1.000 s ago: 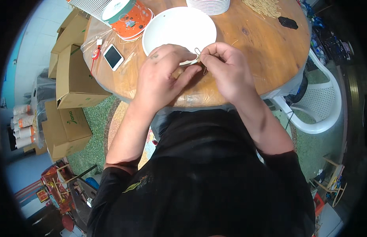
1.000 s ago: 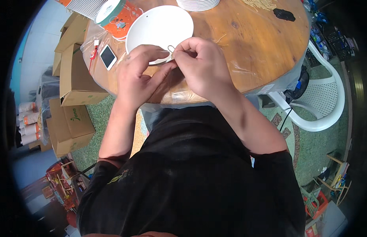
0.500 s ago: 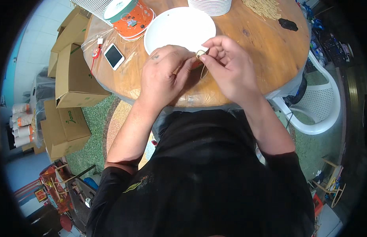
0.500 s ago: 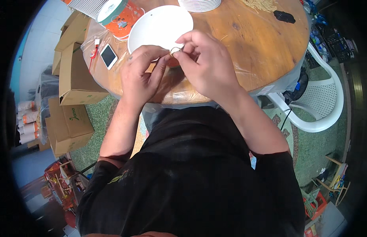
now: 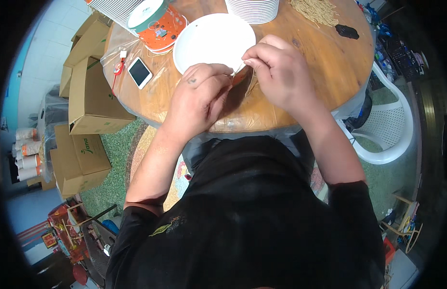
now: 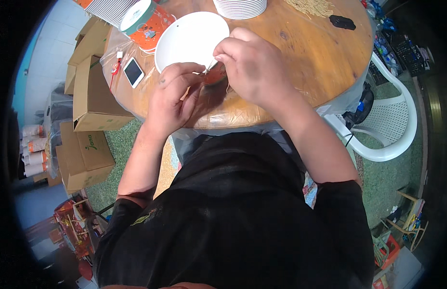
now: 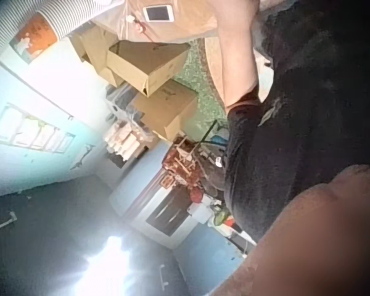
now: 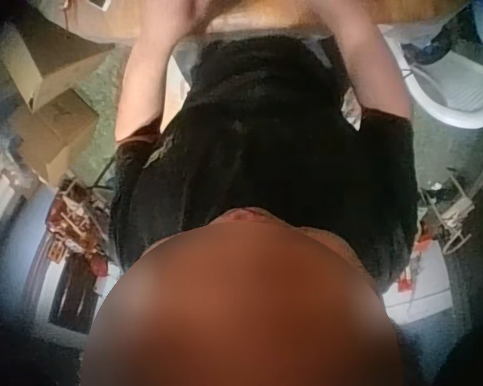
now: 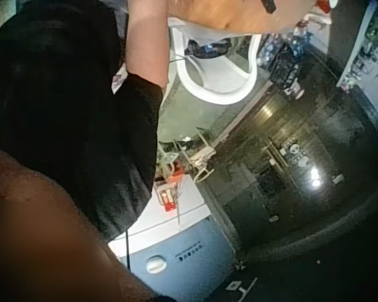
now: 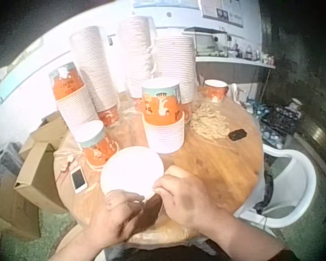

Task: Tying thin strings or elastic bands onto the edges of paper bowls.

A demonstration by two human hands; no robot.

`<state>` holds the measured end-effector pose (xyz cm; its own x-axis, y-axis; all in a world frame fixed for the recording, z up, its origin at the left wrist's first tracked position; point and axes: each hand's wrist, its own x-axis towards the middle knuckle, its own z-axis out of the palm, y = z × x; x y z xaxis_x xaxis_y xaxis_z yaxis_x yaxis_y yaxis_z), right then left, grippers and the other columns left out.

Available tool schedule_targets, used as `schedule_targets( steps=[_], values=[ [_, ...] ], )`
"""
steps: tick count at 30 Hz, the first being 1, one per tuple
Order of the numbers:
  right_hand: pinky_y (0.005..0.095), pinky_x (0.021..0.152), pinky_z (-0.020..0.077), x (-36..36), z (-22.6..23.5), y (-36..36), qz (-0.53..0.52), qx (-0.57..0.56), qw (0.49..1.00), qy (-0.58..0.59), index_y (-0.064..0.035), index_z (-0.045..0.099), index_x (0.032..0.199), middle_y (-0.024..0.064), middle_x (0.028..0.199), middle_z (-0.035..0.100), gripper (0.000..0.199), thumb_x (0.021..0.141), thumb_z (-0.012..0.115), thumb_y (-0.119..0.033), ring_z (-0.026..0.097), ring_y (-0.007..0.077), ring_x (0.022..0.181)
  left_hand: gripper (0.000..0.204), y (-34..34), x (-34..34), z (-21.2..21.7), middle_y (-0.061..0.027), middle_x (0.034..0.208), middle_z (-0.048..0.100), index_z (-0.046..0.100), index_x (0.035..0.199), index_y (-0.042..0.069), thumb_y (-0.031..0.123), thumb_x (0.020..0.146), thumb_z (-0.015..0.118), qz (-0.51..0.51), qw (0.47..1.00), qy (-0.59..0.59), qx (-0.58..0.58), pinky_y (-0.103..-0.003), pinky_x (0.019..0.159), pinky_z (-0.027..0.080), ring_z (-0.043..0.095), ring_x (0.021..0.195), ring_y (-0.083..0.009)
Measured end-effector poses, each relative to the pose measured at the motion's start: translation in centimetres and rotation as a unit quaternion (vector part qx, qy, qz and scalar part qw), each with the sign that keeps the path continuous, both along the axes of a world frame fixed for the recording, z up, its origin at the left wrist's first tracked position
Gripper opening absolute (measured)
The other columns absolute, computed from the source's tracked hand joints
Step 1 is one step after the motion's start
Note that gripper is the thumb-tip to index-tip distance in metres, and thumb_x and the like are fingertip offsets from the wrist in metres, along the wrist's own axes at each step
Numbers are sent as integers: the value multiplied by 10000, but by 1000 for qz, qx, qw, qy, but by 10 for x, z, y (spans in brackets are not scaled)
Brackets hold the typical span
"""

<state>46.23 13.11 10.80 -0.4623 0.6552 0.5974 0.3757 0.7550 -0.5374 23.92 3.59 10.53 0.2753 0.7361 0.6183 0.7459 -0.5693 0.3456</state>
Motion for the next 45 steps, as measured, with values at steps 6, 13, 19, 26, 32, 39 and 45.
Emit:
schedule_targets(
  steps=[6,13,19,26,32,39,45],
  values=[
    [433,765,609,-2,-5,-1,17,36,999,18,-127,852,1052,82,1007,751,109,998,761,-99,764,323,895,212,0,-11,19,-124,1235,773,727,1107,27,-39,921,801,-47,997,36,-49,-427,984,593,746,1152,-344],
    [403,746,610,-2,-2,3,79,19,995,52,-147,879,1074,74,968,752,197,971,767,-23,757,287,859,200,20,11,51,-64,1171,810,740,1230,-24,58,1055,794,25,933,-150,-325,-292,924,621,772,1011,-112],
    [388,718,604,-8,-30,-6,25,72,978,194,-99,820,1045,68,1014,740,171,903,849,-8,747,259,851,179,37,13,40,-53,1033,835,790,1204,-46,55,1057,806,73,911,-192,-359,-257,817,635,776,918,-86],
    [366,693,588,-15,-50,-15,46,137,971,189,-117,832,1013,36,996,727,259,805,934,-1,729,229,828,172,42,9,37,-88,1010,829,787,1176,-71,73,1082,786,61,887,-261,-375,-270,782,645,777,863,-112],
    [365,692,589,-21,-51,-12,79,125,974,169,-112,845,982,31,962,720,209,818,927,-11,721,229,793,173,43,10,32,-74,944,821,805,1149,-54,102,1077,789,58,894,-260,-361,-273,744,626,760,819,-100],
    [332,723,592,-25,-55,-28,104,-99,952,269,-28,812,1022,71,1013,721,116,937,861,33,726,189,857,175,37,15,27,-58,867,802,812,1124,-35,132,1078,782,73,914,-234,-323,-288,701,603,733,766,-91],
    [277,757,589,-29,-76,-37,108,-191,910,352,6,794,1086,58,1048,725,69,1021,819,8,714,141,892,179,42,14,27,-52,900,808,816,1131,-31,137,1071,797,48,899,-263,-347,-283,720,605,732,795,-84]
  ],
)
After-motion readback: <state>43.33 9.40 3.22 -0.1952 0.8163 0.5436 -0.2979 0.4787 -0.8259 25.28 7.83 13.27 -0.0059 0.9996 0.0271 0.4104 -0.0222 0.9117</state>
